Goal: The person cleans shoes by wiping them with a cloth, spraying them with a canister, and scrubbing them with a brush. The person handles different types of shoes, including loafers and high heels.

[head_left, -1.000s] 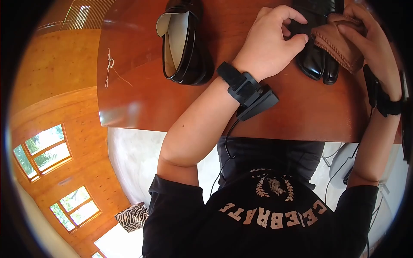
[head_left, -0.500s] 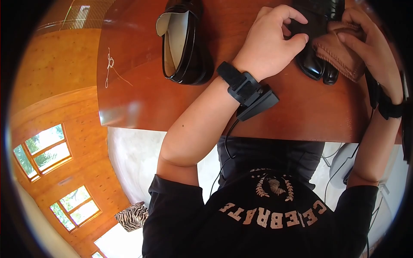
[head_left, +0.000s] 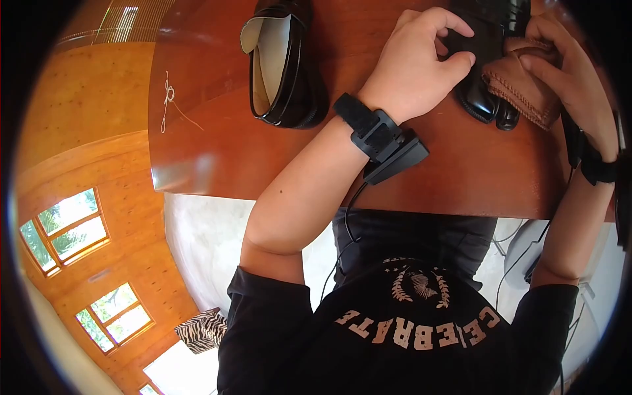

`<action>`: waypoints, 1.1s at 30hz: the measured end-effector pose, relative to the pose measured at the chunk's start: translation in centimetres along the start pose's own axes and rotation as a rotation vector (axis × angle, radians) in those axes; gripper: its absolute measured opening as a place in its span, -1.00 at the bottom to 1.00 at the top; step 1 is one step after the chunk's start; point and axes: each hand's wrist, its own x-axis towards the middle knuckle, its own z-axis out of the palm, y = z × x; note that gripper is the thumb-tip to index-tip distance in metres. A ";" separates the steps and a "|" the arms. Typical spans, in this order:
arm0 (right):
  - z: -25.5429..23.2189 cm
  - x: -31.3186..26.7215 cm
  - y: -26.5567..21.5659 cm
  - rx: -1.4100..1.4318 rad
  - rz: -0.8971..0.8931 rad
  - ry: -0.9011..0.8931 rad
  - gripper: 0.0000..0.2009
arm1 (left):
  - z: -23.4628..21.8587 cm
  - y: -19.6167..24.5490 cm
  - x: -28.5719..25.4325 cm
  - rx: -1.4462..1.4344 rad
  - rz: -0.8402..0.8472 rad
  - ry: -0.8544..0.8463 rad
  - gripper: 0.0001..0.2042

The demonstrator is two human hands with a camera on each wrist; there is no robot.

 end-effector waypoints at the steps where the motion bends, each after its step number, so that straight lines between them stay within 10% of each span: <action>1: 0.0 0.1 -0.3 -0.001 0.003 -0.005 -0.73 | -0.9 0.6 0.4 -0.218 -0.133 -0.063 -0.71; 2: 0.0 0.3 -1.0 -0.002 0.005 -0.009 -0.73 | -1.3 0.9 0.7 -0.436 -0.266 -0.126 -0.71; 6: 2.4 -0.4 -7.7 -0.013 0.020 0.347 -0.81 | 0.5 -0.8 -0.2 0.227 0.199 0.079 -0.71; 9: 2.7 -0.4 -7.9 -0.086 -0.001 0.406 -0.82 | 0.5 -0.7 -0.1 0.176 0.155 0.063 -0.71; 23: -0.6 0.5 -0.2 -0.030 0.061 -0.090 -0.70 | 0.7 -1.1 -0.2 0.147 0.163 0.063 -0.72; 26: 1.0 0.5 -4.2 0.273 0.040 0.158 -0.83 | 0.5 -0.7 -0.1 0.135 0.142 0.061 -0.72; 28: 2.1 -0.4 -7.0 -0.047 -0.047 0.301 -0.82 | 0.3 -0.1 -0.1 0.075 0.079 0.052 -0.72; 33: 1.3 0.6 -2.3 0.252 0.016 0.230 -0.82 | 0.5 -0.8 -0.1 -0.093 0.027 0.018 -0.72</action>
